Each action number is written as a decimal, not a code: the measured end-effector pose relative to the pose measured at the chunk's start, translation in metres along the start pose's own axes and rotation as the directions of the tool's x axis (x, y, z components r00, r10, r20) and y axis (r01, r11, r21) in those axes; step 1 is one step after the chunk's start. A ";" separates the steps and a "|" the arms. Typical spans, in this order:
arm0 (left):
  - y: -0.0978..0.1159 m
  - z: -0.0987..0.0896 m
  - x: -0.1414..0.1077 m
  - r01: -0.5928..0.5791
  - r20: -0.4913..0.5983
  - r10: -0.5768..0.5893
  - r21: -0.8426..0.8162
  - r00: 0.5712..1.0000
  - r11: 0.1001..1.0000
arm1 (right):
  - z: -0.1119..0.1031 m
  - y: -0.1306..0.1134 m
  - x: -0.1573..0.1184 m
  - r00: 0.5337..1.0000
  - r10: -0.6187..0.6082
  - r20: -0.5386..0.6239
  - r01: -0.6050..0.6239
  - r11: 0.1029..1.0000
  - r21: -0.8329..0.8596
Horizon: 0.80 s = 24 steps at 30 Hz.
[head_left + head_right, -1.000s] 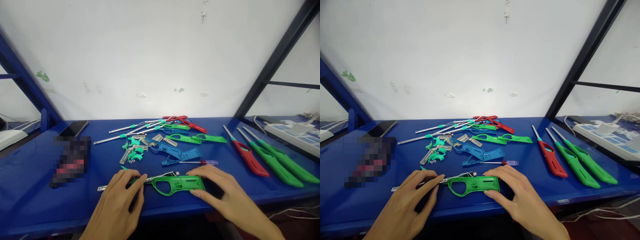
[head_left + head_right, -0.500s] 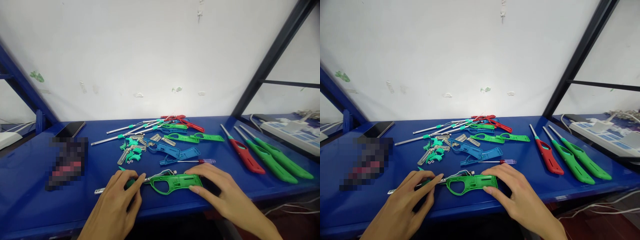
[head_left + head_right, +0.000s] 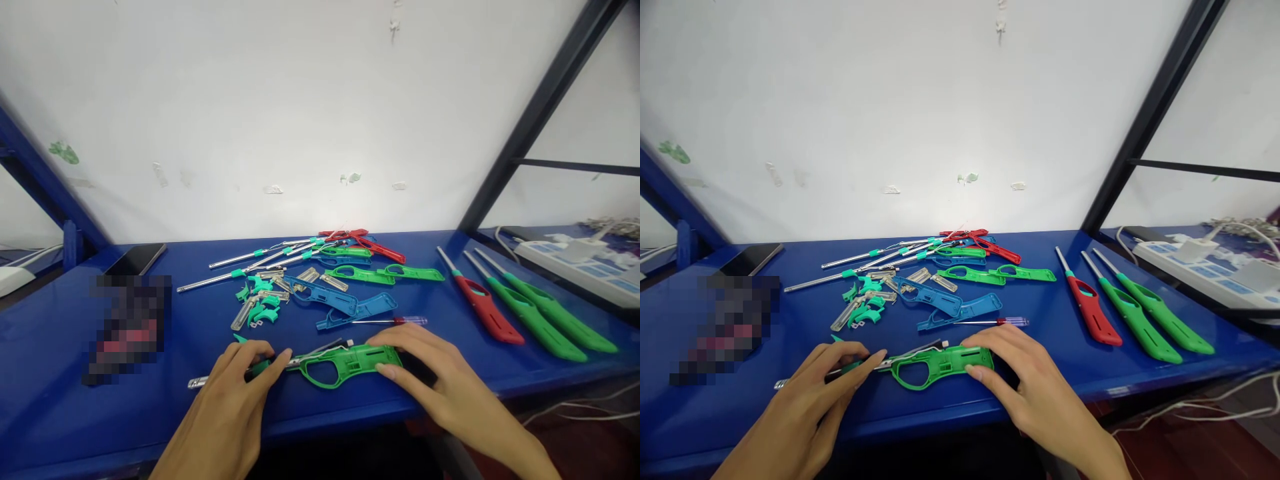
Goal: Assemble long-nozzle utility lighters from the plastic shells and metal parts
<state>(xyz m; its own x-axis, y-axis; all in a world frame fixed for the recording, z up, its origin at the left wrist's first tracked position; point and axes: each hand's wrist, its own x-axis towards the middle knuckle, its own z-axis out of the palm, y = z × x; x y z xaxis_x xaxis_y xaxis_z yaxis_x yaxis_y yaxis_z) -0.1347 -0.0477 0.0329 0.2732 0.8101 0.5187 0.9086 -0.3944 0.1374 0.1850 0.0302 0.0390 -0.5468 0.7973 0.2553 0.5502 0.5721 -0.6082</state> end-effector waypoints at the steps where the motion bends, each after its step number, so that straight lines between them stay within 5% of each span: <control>1: 0.000 -0.001 0.000 -0.005 0.006 0.005 0.006 1.000 1.000 | 0.000 0.000 0.000 1.000 -0.003 -0.001 0.003 1.000 0.002; 13: 0.009 0.002 0.004 0.015 -0.097 -0.018 -0.034 0.995 0.999 | -0.003 -0.005 0.000 0.998 -0.067 -0.003 0.067 0.997 0.023; 24: 0.009 0.002 0.006 0.099 -0.032 -0.105 -0.166 0.994 0.981 | -0.003 -0.002 -0.001 0.996 -0.087 0.026 0.086 0.996 0.033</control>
<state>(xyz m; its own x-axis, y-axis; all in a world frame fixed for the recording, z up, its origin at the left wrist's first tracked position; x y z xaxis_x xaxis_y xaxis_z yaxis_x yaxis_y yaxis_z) -0.1241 -0.0453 0.0359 0.1655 0.8327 0.5284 0.8658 -0.3792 0.3264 0.1863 0.0291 0.0417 -0.6087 0.7395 0.2874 0.4802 0.6318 -0.6085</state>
